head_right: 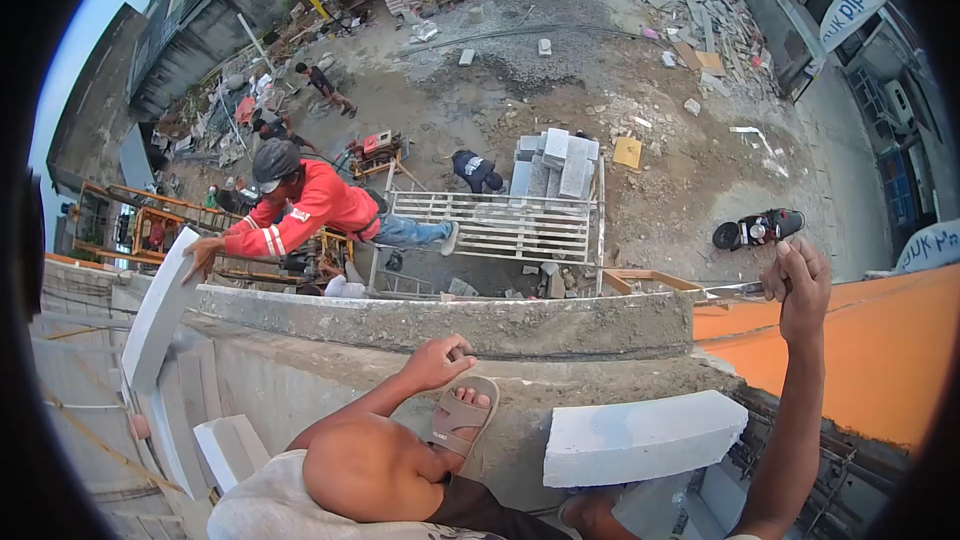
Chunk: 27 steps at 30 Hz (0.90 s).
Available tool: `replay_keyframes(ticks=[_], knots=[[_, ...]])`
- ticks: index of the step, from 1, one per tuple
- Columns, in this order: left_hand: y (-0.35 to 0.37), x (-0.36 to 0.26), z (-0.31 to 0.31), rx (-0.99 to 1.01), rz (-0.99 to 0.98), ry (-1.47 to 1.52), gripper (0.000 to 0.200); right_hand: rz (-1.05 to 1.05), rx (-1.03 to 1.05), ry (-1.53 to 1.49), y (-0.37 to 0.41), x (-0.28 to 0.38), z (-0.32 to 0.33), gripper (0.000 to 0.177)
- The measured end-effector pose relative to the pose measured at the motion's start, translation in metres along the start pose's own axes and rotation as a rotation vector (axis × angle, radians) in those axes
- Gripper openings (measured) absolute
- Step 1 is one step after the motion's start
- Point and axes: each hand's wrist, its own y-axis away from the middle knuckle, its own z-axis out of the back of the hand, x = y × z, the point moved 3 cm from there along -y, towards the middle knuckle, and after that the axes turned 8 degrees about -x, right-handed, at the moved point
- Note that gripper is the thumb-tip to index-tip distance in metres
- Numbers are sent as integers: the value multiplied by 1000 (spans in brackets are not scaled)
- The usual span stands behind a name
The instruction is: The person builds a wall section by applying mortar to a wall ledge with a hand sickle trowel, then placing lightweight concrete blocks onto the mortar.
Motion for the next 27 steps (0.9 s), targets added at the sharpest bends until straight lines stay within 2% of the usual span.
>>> replay_keyframes(ticks=[1, 2, 4, 7, 9, 10, 11, 12, 13, 15, 16, 17, 18, 19, 20, 21, 22, 23, 24, 25, 27], knots=[[-15, -20, -7, 126, -115, -75, 42, 103, 4, -56, 15, 27, 11, 32], [-28, -39, -12, 169, -152, -89, 42, 209, 5, -108, 32, 56, 20, 32], [-44, -81, -32, 404, -405, -140, 49, 352, -48, -98, 71, 114, 32, 31], [-53, -127, -69, 619, -494, -73, 53, 459, -78, -138, 133, 180, 56, 24], [-56, -124, -113, 757, -571, -52, 55, 475, -22, -83, 172, 216, 66, 26], [-63, -127, -127, 750, -520, 12, 56, 532, -102, 12, 194, 226, 69, 28], [-72, -129, -139, 737, -464, 65, 57, 480, -77, 137, 212, 247, 59, 37], [-75, -131, -153, 762, -487, 64, 58, 452, -180, 252, 235, 256, 69, 45], [-74, -130, -167, 770, -497, 78, 59, 391, 32, 231, 258, 268, 105, 50], [-80, -117, -205, 842, -492, 78, 66, 366, -90, 180, 290, 258, 105, 44], [-82, -103, -226, 927, -371, 147, 68, 418, -287, 231, 300, 252, 97, 38], [-77, -109, -231, 1008, -249, 209, 70, 431, -302, 236, 300, 249, 92, 38], [-72, -114, -235, 1105, -197, 160, 84, 513, -234, 144, 299, 250, 89, 35], [-70, -122, -241, 1116, -213, 147, 84, 590, -166, 53, 300, 253, 90, 32], [-68, -130, -248, 1117, -234, 144, 88, 574, -93, -4, 303, 257, 97, 35], [-65, -136, -254, 1119, -251, 141, 92, 576, -114, 3, 308, 259, 102, 35], [-61, -146, -256, 1150, -258, 142, 96, 555, -22, -15, 312, 260, 101, 36], [-56, -154, -259, 1158, -271, 132, 96, 535, 72, -33, 309, 262, 98, 37], [-51, -161, -261, 1140, -264, 169, 94, 728, 273, -263, 295, 245, 91, 50], [-48, -164, -265, 1124, -258, 207, 92, 733, 260, -254, 297, 245, 85, 50], [-44, -167, -276, 1203, -269, 222, 90, 399, 199, -37, 304, 238, 70, 39]])
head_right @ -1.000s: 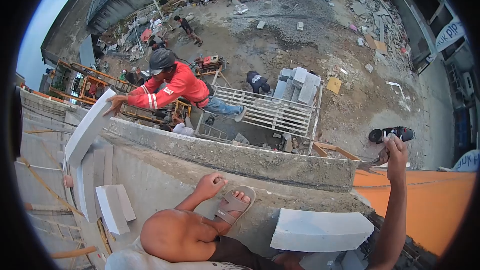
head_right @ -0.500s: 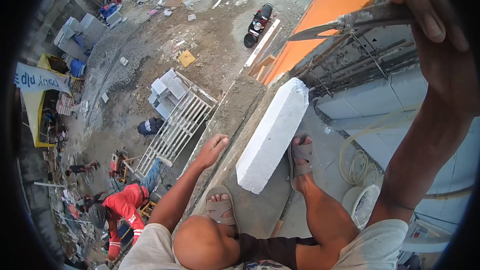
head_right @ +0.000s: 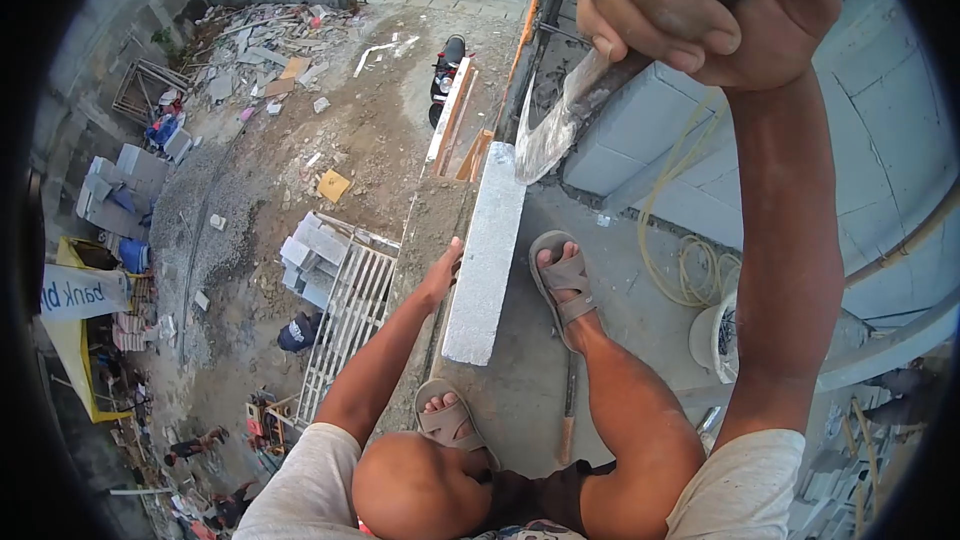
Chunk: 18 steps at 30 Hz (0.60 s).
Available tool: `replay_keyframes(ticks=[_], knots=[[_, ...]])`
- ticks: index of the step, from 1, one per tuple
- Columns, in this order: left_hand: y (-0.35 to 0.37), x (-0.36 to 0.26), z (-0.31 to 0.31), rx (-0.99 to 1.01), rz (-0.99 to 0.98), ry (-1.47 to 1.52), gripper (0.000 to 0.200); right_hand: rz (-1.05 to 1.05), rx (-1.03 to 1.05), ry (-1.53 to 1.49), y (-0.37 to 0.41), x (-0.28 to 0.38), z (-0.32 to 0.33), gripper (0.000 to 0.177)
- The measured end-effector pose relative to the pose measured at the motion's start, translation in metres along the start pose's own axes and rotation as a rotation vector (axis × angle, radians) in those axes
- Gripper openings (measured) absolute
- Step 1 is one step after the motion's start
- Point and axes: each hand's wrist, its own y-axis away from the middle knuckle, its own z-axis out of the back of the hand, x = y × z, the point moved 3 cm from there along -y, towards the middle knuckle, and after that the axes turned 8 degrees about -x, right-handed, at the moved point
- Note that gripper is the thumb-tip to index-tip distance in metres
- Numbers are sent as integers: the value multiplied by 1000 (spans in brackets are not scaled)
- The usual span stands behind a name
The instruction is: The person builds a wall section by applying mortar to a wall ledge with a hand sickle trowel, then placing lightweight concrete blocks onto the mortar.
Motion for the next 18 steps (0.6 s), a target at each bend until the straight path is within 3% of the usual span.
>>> replay_keyframes(ticks=[2, 4, 7, 9, 10, 12, 14, 16, 18], knots=[[-8, -2, -11, 85, -15, 23, 87, -12, 70, 19, 12, -15, -11, 31], [-7, -3, -12, -17, -17, 45, 82, -186, -142, 140, 33, -17, -33, 37], [-5, 7, -2, 7, 39, 10, 83, -375, -293, 229, 74, -20, -58, 34], [7, -7, 0, -6, 84, -17, 86, -636, -421, 258, 106, -31, -68, 33], [12, -18, 4, -25, 100, -29, 87, -633, -434, 260, 116, -37, -71, 33], [18, -33, 20, -76, 134, -65, 90, -902, -513, 246, 145, -66, -75, 36], [24, -38, 38, -41, 117, -105, 93, -1031, -606, 235, 171, -102, -85, 37], [32, -48, 51, -60, 21, -147, 91, -1073, -688, 391, 201, -150, -104, 40], [45, -53, 58, -72, -9, -165, 89, -1058, -595, 575, 242, -211, -120, 49]])
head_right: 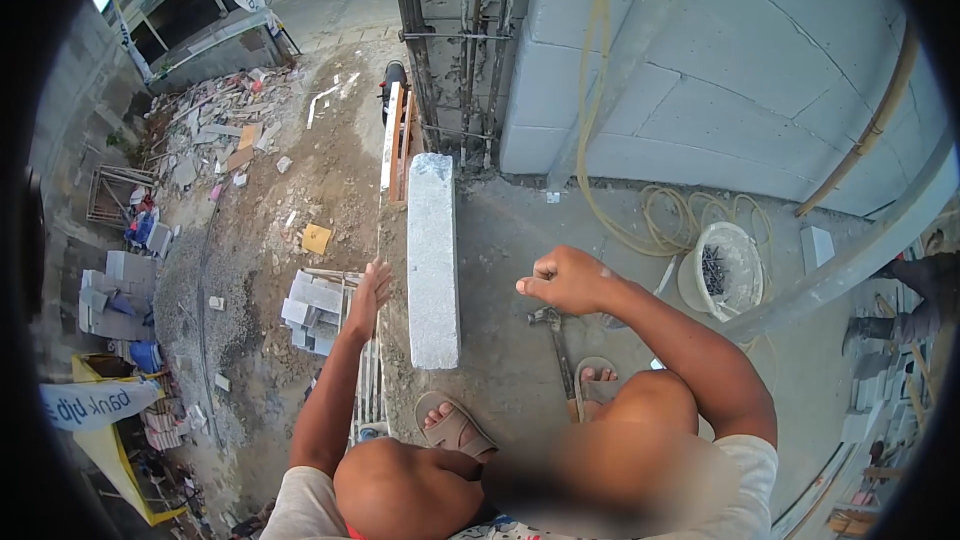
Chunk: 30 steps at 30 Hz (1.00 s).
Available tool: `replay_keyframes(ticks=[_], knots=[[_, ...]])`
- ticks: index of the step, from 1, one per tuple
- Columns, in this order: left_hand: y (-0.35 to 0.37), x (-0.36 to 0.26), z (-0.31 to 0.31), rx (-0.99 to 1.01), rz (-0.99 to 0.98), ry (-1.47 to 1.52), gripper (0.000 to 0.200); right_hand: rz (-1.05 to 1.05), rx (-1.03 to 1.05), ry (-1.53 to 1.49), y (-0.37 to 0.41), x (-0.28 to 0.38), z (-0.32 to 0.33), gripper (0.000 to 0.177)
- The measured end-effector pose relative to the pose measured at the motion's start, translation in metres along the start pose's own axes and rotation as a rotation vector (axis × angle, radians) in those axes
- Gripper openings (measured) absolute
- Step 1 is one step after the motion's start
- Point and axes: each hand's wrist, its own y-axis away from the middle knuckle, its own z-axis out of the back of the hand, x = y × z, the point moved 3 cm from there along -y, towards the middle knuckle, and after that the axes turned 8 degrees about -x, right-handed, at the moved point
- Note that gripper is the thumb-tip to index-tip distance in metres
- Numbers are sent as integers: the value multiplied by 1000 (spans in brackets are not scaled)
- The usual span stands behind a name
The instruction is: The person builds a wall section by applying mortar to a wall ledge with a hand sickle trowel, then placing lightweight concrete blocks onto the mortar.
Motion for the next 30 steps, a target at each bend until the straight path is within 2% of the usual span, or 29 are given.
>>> replay_keyframes(ticks=[2, 4, 6, 8, 10, 12, 13, 15, 16, 19, 20, 22, 23, 24, 26, 28, 30], knots=[[15, 12, -3, -31, -2, -27, 88, -95, 80, -6, -6, -34, -34, 47], [20, 26, -10, -21, 84, 1, 90, -89, 161, 23, -7, -55, -67, 47], [19, 36, -26, -53, 108, 21, 83, -86, 236, 69, -5, -72, -87, 47], [16, 36, -44, 106, 107, 256, 74, -89, 253, 197, -6, -88, -100, 46], [2, 55, -45, 54, 140, 312, 66, -79, 258, 217, -9, -107, -111, 47], [-13, 76, -41, 23, 53, 153, 67, -113, 168, 227, -7, -121, -116, 54], [-11, 75, -44, 13, 108, 214, 69, -99, 179, 235, -4, -133, -123, 54], [-8, 68, -50, -16, 113, 223, 69, 139, -39, 175, 7, -151, -131, 55], [-6, 64, -54, -25, 116, 218, 70, 157, -32, 177, 13, -156, -136, 55], [-1, 50, -64, -42, 129, 201, 71, 227, -327, -3, 27, -157, -129, 46], [0, 46, -67, -46, 134, 206, 71, 240, -316, 7, 26, -157, -123, 46], [2, 41, -72, -51, 132, 223, 71, 110, -251, -45, 18, -160, -110, 42], [3, 39, -74, -57, 134, 233, 72, 7, -150, -111, 11, -157, -101, 40], [4, 37, -76, -64, 137, 239, 72, 22, -139, -99, 4, -151, -92, 40], [5, 37, -77, -60, 153, 234, 73, -85, 23, -149, -6, -138, -87, 38], [-8, 64, -71, 106, 114, 195, 78, -47, 83, -77, -5, -116, -84, 38], [-25, 94, -77, 80, 37, 332, 78, -6, 304, -114, -2, -88, -90, 47]])
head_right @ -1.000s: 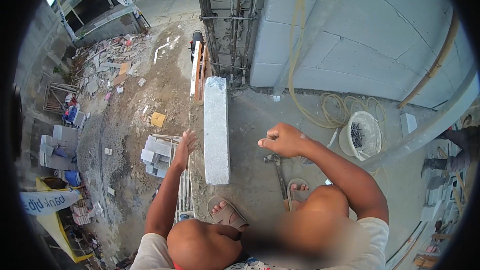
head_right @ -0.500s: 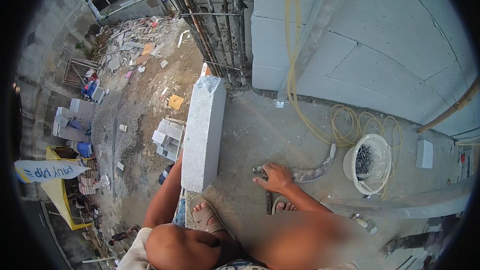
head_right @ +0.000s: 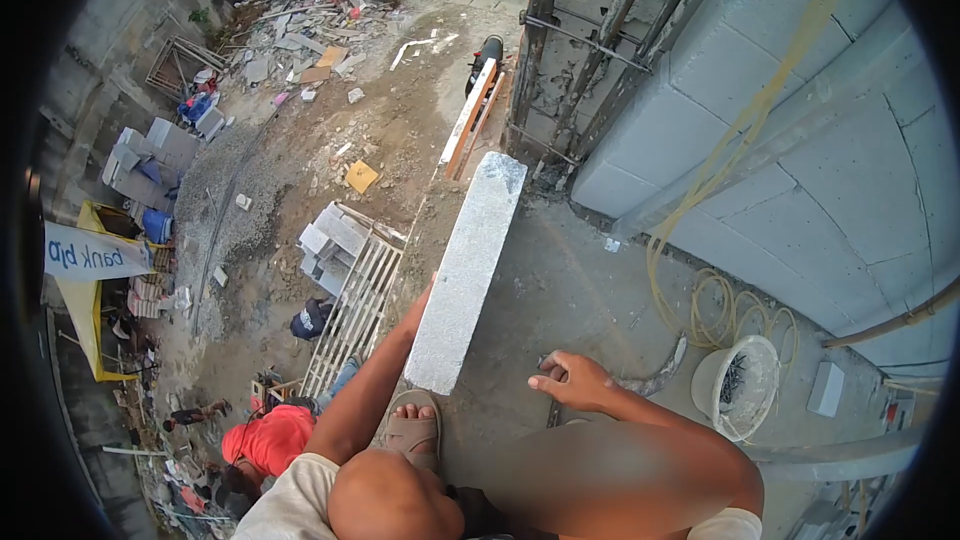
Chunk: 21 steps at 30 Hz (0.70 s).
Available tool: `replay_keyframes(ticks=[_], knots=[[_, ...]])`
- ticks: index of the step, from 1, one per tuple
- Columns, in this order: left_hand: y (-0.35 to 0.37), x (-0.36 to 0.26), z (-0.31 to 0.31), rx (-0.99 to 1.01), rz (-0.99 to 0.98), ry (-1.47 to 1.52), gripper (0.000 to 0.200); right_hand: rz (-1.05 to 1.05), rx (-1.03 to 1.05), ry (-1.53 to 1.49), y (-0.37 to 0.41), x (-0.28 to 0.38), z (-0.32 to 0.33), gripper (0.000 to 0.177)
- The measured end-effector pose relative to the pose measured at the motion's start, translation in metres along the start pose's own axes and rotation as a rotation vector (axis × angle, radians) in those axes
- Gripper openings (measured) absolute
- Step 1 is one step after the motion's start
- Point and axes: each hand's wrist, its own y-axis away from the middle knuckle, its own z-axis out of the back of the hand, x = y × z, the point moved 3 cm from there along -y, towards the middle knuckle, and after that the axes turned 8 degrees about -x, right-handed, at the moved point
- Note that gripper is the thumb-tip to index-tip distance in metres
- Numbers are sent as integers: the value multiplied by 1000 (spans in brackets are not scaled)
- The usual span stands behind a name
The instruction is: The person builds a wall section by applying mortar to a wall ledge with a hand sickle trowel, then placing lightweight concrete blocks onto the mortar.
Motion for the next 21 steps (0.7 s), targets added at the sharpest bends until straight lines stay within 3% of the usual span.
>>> replay_keyframes(ticks=[4, 6, 12, 14, 16, 21], knots=[[19, -27, -22, 41, -51, 69, 77, -129, 120, -318, -7, 48, -29, 67], [12, -12, -12, -49, -158, -80, 81, -287, 39, -752, -14, 49, -42, 84], [36, 11, -6, -1, -169, -50, 87, -505, -41, -493, 5, -14, -43, 90], [42, 13, -5, 20, -152, -45, 87, -509, -53, -455, 2, -16, -44, 88], [44, 15, -2, 5, -93, -16, 86, -372, -87, -317, -19, -17, -48, 87], [29, 12, -6, 72, -41, 121, 82, -238, -426, -784, -88, 12, -101, 83]])
